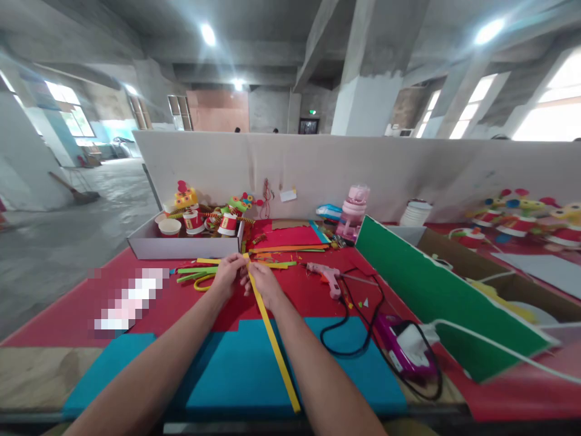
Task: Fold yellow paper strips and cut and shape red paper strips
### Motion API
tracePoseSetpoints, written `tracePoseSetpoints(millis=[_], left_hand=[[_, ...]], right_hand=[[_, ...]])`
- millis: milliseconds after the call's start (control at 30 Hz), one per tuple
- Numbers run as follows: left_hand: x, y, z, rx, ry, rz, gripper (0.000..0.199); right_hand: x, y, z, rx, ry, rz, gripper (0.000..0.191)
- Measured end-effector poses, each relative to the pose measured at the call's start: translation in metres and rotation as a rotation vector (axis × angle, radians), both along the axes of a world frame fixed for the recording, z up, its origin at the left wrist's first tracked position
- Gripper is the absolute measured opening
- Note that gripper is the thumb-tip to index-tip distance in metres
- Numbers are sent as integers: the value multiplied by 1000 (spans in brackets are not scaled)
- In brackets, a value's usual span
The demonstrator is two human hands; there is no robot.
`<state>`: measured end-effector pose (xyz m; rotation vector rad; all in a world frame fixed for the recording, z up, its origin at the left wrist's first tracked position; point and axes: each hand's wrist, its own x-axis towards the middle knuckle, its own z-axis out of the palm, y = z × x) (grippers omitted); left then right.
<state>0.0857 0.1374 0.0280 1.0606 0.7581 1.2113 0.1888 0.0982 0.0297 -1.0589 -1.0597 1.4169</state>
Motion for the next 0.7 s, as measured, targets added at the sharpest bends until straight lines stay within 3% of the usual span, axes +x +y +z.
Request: tracePoseSetpoints(millis=[100, 200, 333, 433, 533, 700], left_hand=[[-5, 4, -16, 27, 0, -54, 31], [-5, 6, -21, 42, 19, -55, 33], [5, 9, -21, 87, 15, -5, 33], [10, 8, -22, 177, 27, 22, 32], [12, 6, -21, 241, 58, 59, 32], [10, 7, -21, 228, 122, 140, 33]], right_hand=[[1, 5, -19, 50, -11, 60, 30], [3, 4, -29, 94, 3, 40, 31], [2, 10, -34, 93, -22, -98, 30], [4, 15, -38, 204, -101, -164, 31], [6, 17, -38, 289, -141, -182, 31], [4, 19, -39, 219, -146, -147, 32]])
